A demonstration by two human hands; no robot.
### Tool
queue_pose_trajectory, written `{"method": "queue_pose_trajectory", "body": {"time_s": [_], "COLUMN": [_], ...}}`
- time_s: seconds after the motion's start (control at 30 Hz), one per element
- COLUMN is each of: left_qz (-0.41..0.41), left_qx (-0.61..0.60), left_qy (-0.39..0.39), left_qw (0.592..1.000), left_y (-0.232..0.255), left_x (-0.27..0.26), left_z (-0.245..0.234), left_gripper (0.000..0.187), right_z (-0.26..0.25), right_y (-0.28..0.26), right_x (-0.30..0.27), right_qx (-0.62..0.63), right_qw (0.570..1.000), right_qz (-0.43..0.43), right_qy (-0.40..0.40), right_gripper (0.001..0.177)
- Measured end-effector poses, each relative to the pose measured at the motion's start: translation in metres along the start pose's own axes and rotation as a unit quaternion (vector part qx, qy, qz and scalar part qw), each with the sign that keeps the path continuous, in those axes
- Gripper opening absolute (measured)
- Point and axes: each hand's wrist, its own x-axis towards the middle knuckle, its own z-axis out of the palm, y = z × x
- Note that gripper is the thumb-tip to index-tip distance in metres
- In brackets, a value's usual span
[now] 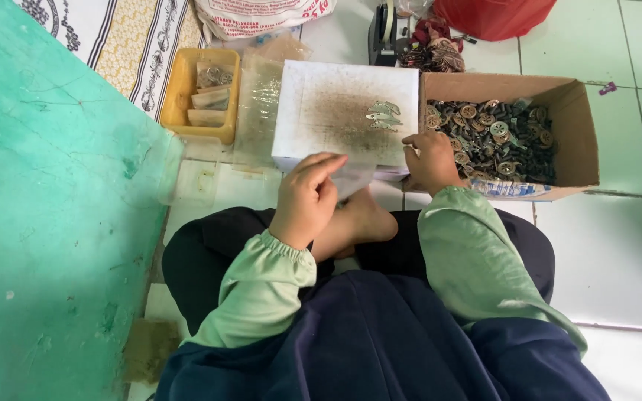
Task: Packing small decorative metal components from a large box into small plastic bags while sitting on the floor.
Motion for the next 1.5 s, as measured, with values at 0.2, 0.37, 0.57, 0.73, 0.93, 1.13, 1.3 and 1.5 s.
{"method": "queue_pose_trajectory", "body": {"time_s": [0.2, 0.37, 0.57, 0.73, 0.93, 1.13, 1.3, 1.5], "left_qz": [-0.037, -0.053, -0.07, -0.082, -0.081, -0.099, -0.114, -0.009], "left_qx": [-0.041, -0.039, -0.036, -0.021, 0.019, 0.024, 0.007, 0.006], "left_qy": [-0.038, -0.034, -0.038, -0.054, -0.048, -0.072, -0.081, -0.052], "left_qw": [0.998, 0.997, 0.996, 0.995, 0.995, 0.992, 0.99, 0.999], "left_y": [0.001, -0.005, -0.03, -0.04, -0.04, -0.031, -0.02, 0.029], "left_x": [0.007, 0.014, 0.01, 0.0, -0.008, -0.007, -0.005, 0.02], "left_z": [0.006, 0.0, 0.013, 0.027, 0.021, 0.03, 0.043, 0.009], "left_gripper": [0.048, 0.044, 0.043, 0.043, 0.045, 0.043, 0.043, 0.045], "right_z": [0.016, 0.055, 0.029, 0.066, -0.006, -0.134, -0.123, -0.122], "right_y": [-0.018, 0.009, -0.023, 0.015, -0.033, -0.14, -0.163, -0.108], "right_x": [0.019, 0.014, -0.015, -0.036, -0.023, -0.01, 0.0, 0.015], "right_qx": [-0.151, -0.223, -0.21, -0.196, -0.06, -0.08, -0.144, 0.167], "right_qw": [0.984, 0.974, 0.972, 0.956, 0.981, 0.953, 0.927, 0.951], "right_qz": [0.058, -0.017, -0.094, -0.19, -0.083, -0.203, -0.275, -0.127], "right_qy": [-0.07, 0.036, 0.056, 0.11, 0.162, 0.212, 0.208, 0.228], "right_gripper": [0.04, 0.038, 0.043, 0.009, 0.009, 0.006, 0.016, 0.015]}}
